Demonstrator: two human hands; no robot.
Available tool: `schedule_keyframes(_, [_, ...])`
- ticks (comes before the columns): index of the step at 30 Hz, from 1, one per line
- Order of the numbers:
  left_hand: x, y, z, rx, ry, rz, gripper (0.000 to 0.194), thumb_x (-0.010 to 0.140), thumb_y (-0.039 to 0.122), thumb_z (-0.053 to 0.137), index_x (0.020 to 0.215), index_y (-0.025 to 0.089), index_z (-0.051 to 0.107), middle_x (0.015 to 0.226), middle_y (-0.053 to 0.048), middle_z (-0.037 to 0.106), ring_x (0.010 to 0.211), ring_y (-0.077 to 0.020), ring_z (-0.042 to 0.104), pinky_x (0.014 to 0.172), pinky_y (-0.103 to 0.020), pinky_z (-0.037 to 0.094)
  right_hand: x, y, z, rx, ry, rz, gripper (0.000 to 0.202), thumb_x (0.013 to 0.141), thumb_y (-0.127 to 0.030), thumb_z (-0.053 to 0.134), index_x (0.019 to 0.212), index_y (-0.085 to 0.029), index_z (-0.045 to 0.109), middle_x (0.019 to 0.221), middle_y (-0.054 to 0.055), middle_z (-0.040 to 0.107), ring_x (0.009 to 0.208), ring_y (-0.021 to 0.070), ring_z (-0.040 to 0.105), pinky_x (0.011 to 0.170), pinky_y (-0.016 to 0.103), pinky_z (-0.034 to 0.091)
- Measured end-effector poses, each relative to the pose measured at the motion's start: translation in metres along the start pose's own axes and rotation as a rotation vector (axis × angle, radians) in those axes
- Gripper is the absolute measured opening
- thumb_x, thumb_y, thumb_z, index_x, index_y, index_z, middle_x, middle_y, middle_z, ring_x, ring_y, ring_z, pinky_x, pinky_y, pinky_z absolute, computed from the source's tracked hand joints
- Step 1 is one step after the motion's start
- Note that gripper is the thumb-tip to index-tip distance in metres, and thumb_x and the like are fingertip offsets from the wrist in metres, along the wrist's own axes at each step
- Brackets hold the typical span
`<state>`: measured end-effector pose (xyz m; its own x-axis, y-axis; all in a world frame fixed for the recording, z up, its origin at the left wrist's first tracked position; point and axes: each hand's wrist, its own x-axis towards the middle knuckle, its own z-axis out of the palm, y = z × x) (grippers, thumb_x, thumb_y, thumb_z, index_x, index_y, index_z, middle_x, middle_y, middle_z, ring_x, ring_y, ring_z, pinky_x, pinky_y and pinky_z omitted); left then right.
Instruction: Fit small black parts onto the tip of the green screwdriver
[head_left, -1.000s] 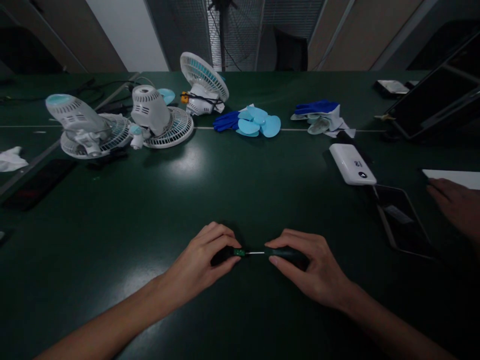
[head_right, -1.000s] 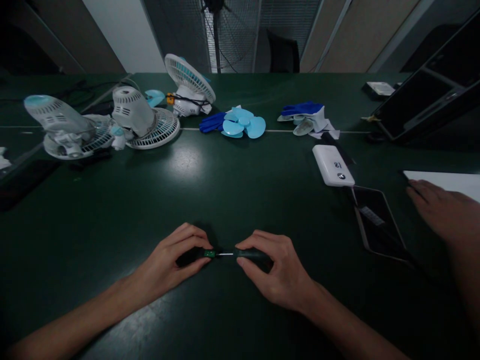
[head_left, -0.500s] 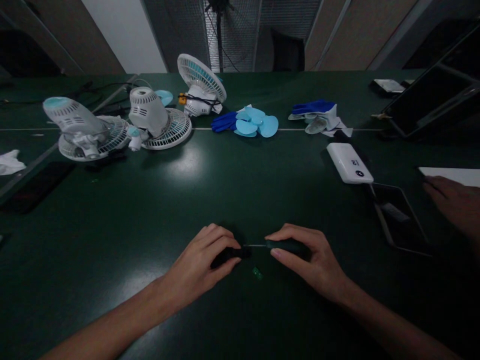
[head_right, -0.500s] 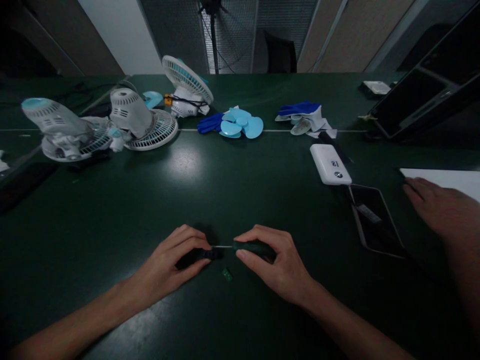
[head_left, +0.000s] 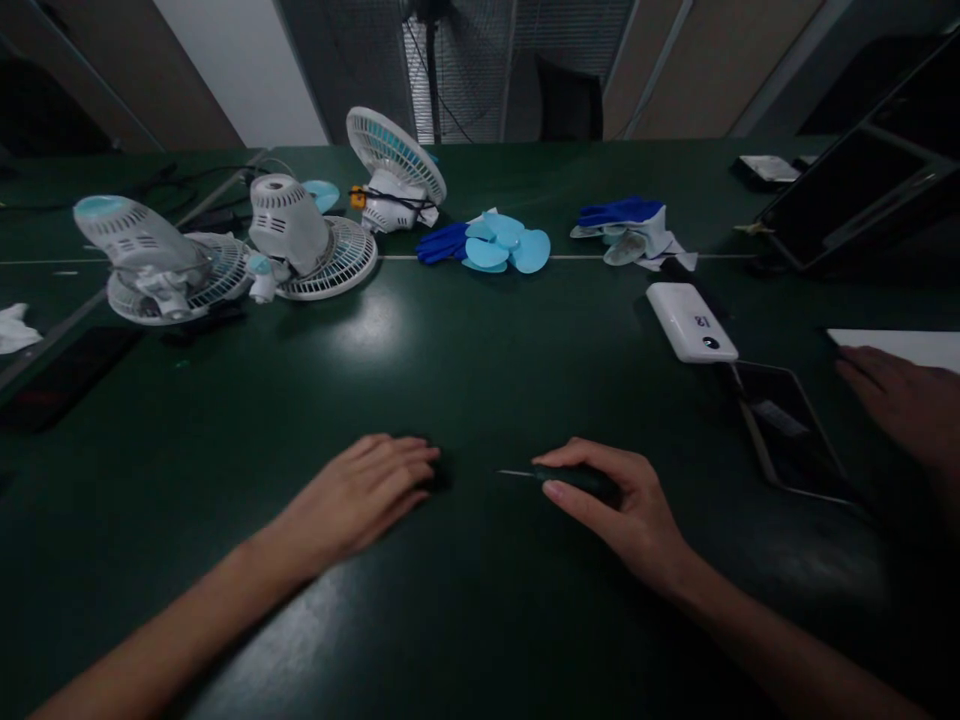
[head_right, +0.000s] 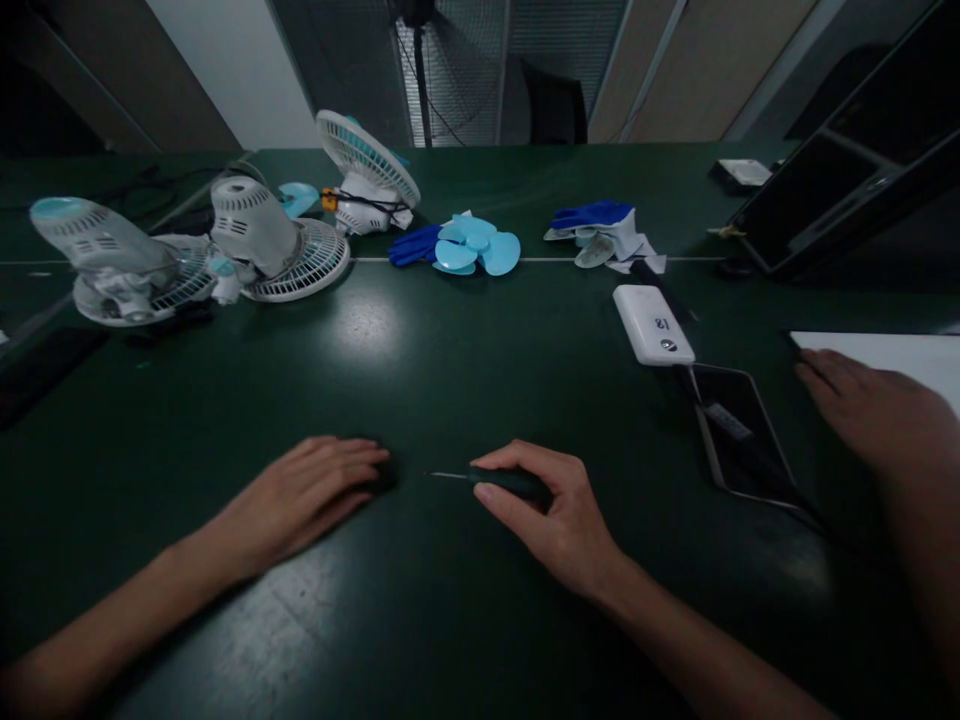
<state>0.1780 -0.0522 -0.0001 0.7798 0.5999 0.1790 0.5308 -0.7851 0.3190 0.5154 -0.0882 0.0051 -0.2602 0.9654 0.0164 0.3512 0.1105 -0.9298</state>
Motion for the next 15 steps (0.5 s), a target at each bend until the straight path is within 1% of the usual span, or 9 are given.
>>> schedule_keyframes(2, [-0.023, -0.045, -0.02, 0.062, 0.049, -0.241, 0.033, 0.101, 0.035, 0.055, 0.131, 0.023, 0.062, 0.134, -0.009, 0.068, 0.122, -0.0243, 0.064, 0.105, -0.041, 0.049, 0.0, -0.001, -0.001, 0.009, -0.016, 0.007, 0.015, 0.097, -0.034, 0.07, 0.109, -0.027, 0.077, 0.096, 0.002, 0.075, 0.081, 0.0191, 0.068, 0.068, 0.029, 0.051])
schedule_keyframes(4, [-0.052, -0.088, -0.042, 0.135, 0.114, -0.563, 0.04, 0.098, 0.042, 0.058, 0.132, 0.022, 0.061, 0.134, -0.009, 0.067, 0.12, -0.0263, 0.064, 0.1, -0.04, 0.051, 0.0, -0.001, -0.001, 0.009, -0.02, 0.008, 0.015, 0.097, -0.034, 0.07, 0.108, -0.026, 0.077, 0.096, 0.003, 0.075, 0.082, 0.0201, 0.068, 0.067, 0.03, 0.051])
schedule_keyframes(6, [-0.081, -0.121, -0.061, 0.203, 0.189, -0.797, 0.044, 0.094, 0.047, 0.061, 0.131, 0.023, 0.062, 0.129, -0.005, 0.068, 0.112, -0.0253, 0.066, 0.091, -0.034, 0.053, 0.0, -0.001, -0.001, -0.001, -0.017, -0.001, 0.016, 0.096, -0.034, 0.07, 0.108, -0.026, 0.077, 0.096, 0.004, 0.075, 0.084, 0.0212, 0.069, 0.065, 0.03, 0.051])
schedule_keyframes(7, [-0.094, -0.133, -0.068, 0.234, 0.204, -0.886, 0.047, 0.093, 0.05, 0.061, 0.133, 0.024, 0.061, 0.128, -0.003, 0.068, 0.109, -0.0246, 0.067, 0.087, -0.031, 0.054, 0.0, -0.001, -0.001, -0.008, -0.014, -0.006, 0.016, 0.096, -0.034, 0.07, 0.107, -0.026, 0.078, 0.096, 0.004, 0.075, 0.084, 0.0216, 0.069, 0.065, 0.03, 0.051])
schedule_keyframes(8, [-0.105, -0.142, -0.073, 0.258, 0.224, -0.948, 0.049, 0.092, 0.051, 0.061, 0.133, 0.025, 0.061, 0.126, -0.003, 0.069, 0.105, -0.024, 0.067, 0.082, -0.029, 0.053, 0.0, 0.0, -0.001, -0.013, -0.009, -0.01, 0.016, 0.096, -0.035, 0.07, 0.107, -0.026, 0.078, 0.096, 0.004, 0.076, 0.085, 0.0218, 0.07, 0.066, 0.03, 0.052])
schedule_keyframes(10, [-0.12, -0.152, -0.079, 0.299, 0.242, -1.019, 0.051, 0.09, 0.053, 0.061, 0.132, 0.023, 0.062, 0.121, -0.003, 0.07, 0.102, -0.0235, 0.067, 0.078, -0.026, 0.051, 0.0, 0.0, -0.001, -0.019, -0.004, -0.011, 0.016, 0.096, -0.035, 0.07, 0.107, -0.026, 0.078, 0.096, 0.004, 0.076, 0.084, 0.021, 0.07, 0.066, 0.03, 0.052])
schedule_keyframes(12, [-0.127, -0.156, -0.081, 0.324, 0.237, -1.036, 0.052, 0.089, 0.052, 0.061, 0.131, 0.021, 0.063, 0.12, -0.005, 0.07, 0.101, -0.0237, 0.066, 0.078, -0.026, 0.05, 0.0, 0.001, -0.001, -0.02, -0.013, -0.005, 0.016, 0.096, -0.035, 0.07, 0.108, -0.027, 0.078, 0.096, 0.003, 0.075, 0.081, 0.0195, 0.069, 0.066, 0.029, 0.052])
schedule_keyframes(15, [-0.128, -0.157, -0.082, 0.342, 0.204, -1.045, 0.052, 0.09, 0.048, 0.059, 0.135, 0.021, 0.062, 0.123, -0.007, 0.069, 0.106, -0.0251, 0.064, 0.086, -0.029, 0.049, -0.001, 0.002, -0.002, -0.027, -0.019, -0.002, 0.016, 0.096, -0.035, 0.071, 0.108, -0.027, 0.077, 0.096, 0.002, 0.075, 0.082, 0.0193, 0.069, 0.068, 0.029, 0.052])
